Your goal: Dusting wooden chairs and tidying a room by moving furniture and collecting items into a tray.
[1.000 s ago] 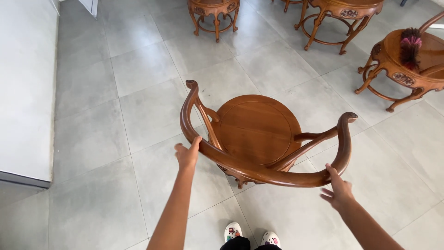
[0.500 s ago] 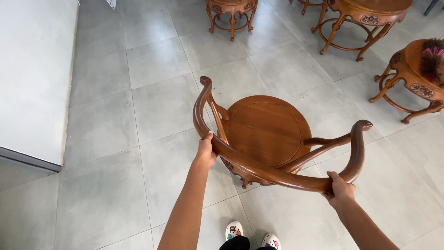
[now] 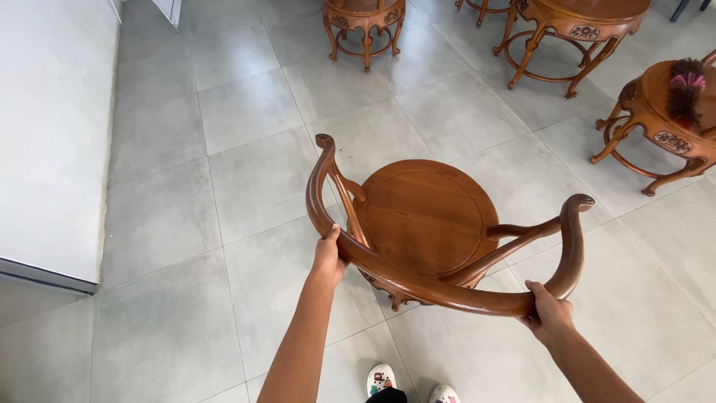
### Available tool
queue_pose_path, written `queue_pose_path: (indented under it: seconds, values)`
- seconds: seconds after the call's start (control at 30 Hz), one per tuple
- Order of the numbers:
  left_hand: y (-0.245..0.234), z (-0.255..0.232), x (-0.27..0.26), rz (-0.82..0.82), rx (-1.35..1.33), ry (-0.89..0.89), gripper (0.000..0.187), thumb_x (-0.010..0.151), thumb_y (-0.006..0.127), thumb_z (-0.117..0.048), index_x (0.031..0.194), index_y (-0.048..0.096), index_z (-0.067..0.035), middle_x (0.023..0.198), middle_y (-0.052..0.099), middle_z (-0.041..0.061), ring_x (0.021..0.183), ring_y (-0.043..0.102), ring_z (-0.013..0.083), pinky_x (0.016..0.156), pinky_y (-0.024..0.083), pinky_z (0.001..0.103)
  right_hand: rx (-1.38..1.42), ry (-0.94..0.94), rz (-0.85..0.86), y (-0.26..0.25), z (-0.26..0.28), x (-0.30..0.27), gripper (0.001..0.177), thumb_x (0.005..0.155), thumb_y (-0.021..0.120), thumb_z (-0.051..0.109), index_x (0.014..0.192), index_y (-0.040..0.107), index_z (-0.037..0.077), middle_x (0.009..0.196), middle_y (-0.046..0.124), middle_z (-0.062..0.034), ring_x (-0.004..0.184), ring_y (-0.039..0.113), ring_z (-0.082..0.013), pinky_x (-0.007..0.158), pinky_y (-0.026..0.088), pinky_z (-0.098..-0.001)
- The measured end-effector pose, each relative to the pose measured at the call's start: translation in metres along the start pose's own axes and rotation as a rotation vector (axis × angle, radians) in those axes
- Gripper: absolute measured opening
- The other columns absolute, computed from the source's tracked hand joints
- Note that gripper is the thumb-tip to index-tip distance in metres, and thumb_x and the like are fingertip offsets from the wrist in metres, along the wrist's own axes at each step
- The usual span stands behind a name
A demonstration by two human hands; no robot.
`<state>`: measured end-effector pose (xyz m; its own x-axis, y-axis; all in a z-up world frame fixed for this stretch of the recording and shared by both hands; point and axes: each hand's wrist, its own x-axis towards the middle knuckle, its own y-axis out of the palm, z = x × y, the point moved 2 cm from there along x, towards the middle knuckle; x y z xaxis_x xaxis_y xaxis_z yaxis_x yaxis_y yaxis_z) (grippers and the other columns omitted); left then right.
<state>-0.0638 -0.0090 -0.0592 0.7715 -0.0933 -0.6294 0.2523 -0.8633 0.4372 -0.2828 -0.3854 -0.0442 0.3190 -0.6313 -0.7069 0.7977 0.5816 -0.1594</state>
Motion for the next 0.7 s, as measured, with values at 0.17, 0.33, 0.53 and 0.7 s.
queue_pose_path:
  seconds: [0.17,0.33,0.53,0.7]
  values:
    - [-0.002,-0.017,-0.03,-0.166,0.396,0.131,0.051,0.099,0.062,-0.039,0.13,0.05,-0.001,0.12,0.062,0.015,0.108,0.065,0.0259,0.099,0.056,0.046,-0.224,-0.084,-0.017,-0.014,0.001,-0.003,0.082,0.097,0.064,0.048,0.146,0.033,-0.009,0.132,0.056,-0.0298,0.119,0.062,-0.0383,0.098,0.056,-0.057]
    - [-0.002,-0.012,-0.061,-0.473,0.801,0.631,0.037,0.098,0.066,-0.036,0.115,0.057,-0.004,0.121,0.061,0.013,0.114,0.06,0.0277,0.099,0.051,0.044,-0.39,-0.39,-0.252,-0.058,0.019,0.063,0.103,0.1,0.065,0.067,0.156,0.027,-0.012,0.141,0.041,-0.0352,0.131,0.045,-0.0494,0.104,0.043,-0.0598]
    - [0.075,0.014,-0.141,-0.452,0.821,1.062,0.029,0.098,0.066,-0.033,0.086,0.068,-0.006,0.114,0.066,0.004,0.111,0.057,0.0244,0.09,0.049,0.041,-0.408,-0.667,0.014,-0.096,0.074,0.057,0.044,0.099,0.062,0.036,0.122,0.074,0.0,0.11,0.077,-0.0132,0.108,0.07,-0.0235,0.099,0.051,-0.037]
    - [0.139,0.102,-0.197,-0.372,0.903,1.063,0.032,0.102,0.061,-0.033,0.085,0.075,-0.01,0.108,0.068,-0.001,0.106,0.059,0.0215,0.094,0.049,0.04,-0.538,-0.847,0.274,-0.151,0.094,0.06,0.043,0.104,0.053,0.039,0.109,0.078,0.004,0.097,0.078,-0.011,0.095,0.071,-0.0199,0.096,0.052,-0.0339]
